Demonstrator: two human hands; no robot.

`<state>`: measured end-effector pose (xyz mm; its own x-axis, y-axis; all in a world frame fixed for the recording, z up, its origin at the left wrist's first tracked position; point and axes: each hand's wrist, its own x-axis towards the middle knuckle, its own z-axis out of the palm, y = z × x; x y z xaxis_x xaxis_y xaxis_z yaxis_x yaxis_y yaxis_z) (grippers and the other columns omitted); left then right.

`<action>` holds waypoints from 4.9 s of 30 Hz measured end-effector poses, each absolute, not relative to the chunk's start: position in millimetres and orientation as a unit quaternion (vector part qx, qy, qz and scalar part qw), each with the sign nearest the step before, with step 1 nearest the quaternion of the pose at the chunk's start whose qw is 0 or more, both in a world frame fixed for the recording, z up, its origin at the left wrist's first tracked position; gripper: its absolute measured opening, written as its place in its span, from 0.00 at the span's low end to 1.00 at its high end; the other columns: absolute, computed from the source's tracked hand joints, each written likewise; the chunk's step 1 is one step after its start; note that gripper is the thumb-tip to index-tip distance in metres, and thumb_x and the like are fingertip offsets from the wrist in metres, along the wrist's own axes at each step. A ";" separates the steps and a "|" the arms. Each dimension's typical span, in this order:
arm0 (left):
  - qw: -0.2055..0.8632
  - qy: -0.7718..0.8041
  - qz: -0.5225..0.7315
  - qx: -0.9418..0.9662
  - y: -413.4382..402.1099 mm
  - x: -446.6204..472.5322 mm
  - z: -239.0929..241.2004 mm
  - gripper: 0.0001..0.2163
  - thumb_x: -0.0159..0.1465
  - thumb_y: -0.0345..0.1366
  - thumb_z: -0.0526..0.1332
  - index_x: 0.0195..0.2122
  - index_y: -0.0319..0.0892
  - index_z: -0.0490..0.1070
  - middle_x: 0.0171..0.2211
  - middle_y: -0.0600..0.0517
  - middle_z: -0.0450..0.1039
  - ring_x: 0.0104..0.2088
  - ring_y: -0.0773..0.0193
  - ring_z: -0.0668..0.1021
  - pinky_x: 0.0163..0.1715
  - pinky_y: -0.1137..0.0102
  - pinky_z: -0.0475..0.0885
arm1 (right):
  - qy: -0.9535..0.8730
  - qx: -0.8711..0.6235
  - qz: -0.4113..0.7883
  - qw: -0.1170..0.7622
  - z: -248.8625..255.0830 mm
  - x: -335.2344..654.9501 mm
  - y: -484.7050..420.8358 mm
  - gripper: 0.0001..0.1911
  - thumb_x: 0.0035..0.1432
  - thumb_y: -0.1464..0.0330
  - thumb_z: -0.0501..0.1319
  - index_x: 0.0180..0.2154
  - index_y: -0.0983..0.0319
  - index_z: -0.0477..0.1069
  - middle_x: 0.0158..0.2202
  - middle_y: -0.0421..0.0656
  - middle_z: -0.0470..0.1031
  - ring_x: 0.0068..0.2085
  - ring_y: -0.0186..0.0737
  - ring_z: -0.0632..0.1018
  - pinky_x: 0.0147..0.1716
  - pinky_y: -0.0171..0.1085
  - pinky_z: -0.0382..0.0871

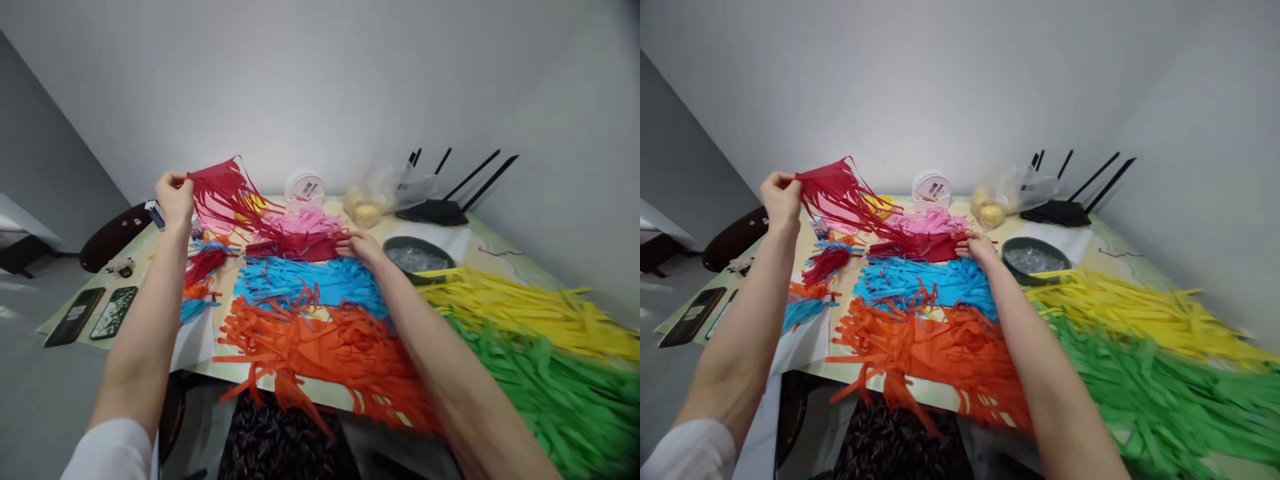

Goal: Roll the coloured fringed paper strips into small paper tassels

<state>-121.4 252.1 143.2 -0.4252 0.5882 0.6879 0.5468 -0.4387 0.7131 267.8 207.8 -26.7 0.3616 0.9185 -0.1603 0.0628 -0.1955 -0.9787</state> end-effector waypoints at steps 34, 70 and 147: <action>0.066 0.312 0.379 0.868 56.5 -49.7 167.9 0.14 0.56 0.35 0.67 0.44 0.44 0.73 0.48 0.46 0.73 0.55 0.51 0.72 0.58 0.57 0.65 | -0.886 -0.390 -0.043 0.248 196.9 181.5 21.1 0.03 0.57 0.68 0.63 0.32 0.57 0.76 0.22 0.37 0.73 0.22 0.33 0.69 0.25 0.35 0.59; 0.568 0.259 0.347 0.700 62.9 -63.2 54.7 0.06 0.53 0.29 0.63 0.28 0.42 0.80 0.39 0.48 0.76 0.39 0.61 0.78 0.38 0.68 0.73 | -0.774 -0.372 0.251 0.447 64.0 216.9 11.0 0.24 0.46 0.81 0.52 0.31 0.55 0.83 0.37 0.42 0.76 0.37 0.38 0.77 0.40 0.38 0.71; 0.540 0.357 0.243 0.723 32.3 -55.2 63.9 0.11 0.62 0.41 0.62 0.35 0.37 0.72 0.23 0.54 0.74 0.21 0.67 0.77 0.25 0.74 0.71 | -0.701 -0.514 0.354 0.347 66.3 195.8 -21.2 0.14 0.58 0.58 0.64 0.26 0.60 0.70 0.20 0.38 0.71 0.22 0.33 0.69 0.21 0.32 0.61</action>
<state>-55.2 32.3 63.9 0.6273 0.7780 -0.0341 0.2535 -0.1626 0.9536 195.8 -21.2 66.3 -0.2319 0.9650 0.1221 0.4745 0.2218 -0.8519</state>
